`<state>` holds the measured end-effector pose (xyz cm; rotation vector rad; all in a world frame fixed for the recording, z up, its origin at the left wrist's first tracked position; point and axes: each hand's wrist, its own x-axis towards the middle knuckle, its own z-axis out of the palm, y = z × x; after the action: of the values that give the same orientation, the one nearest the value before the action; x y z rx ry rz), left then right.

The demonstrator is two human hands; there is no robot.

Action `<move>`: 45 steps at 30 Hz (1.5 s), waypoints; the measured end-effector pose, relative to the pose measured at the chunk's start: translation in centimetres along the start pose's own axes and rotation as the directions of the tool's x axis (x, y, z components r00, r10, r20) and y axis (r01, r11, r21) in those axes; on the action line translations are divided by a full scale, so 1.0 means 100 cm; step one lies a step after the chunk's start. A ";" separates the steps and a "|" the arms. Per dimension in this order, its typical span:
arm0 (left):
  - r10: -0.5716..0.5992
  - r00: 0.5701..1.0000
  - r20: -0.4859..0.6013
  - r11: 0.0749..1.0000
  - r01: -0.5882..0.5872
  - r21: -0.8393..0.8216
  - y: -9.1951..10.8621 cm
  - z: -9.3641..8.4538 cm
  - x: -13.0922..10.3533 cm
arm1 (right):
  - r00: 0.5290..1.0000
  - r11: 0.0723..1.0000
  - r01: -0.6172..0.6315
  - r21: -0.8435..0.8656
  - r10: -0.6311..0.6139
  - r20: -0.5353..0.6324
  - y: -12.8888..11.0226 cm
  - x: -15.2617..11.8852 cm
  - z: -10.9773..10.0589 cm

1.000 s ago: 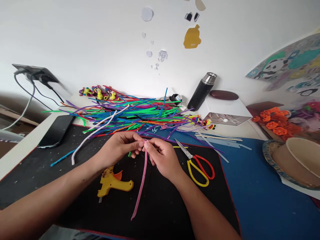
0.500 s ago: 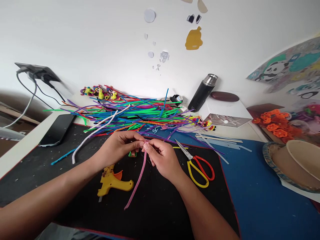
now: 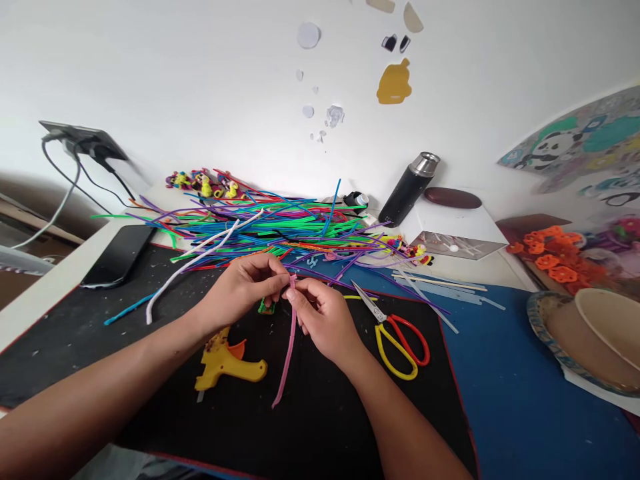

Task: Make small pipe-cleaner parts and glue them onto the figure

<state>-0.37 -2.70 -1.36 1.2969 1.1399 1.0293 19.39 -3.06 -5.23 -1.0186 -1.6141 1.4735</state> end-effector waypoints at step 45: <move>0.222 0.974 0.032 0.868 -0.213 0.449 0.000 -0.011 -0.024 | 0.996 0.966 0.073 -0.247 -0.058 0.064 -0.020 -0.003 -0.008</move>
<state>-1.81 -4.85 -1.19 1.8227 1.3201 0.9715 20.11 -3.08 -3.19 -1.0562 -1.8910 1.2884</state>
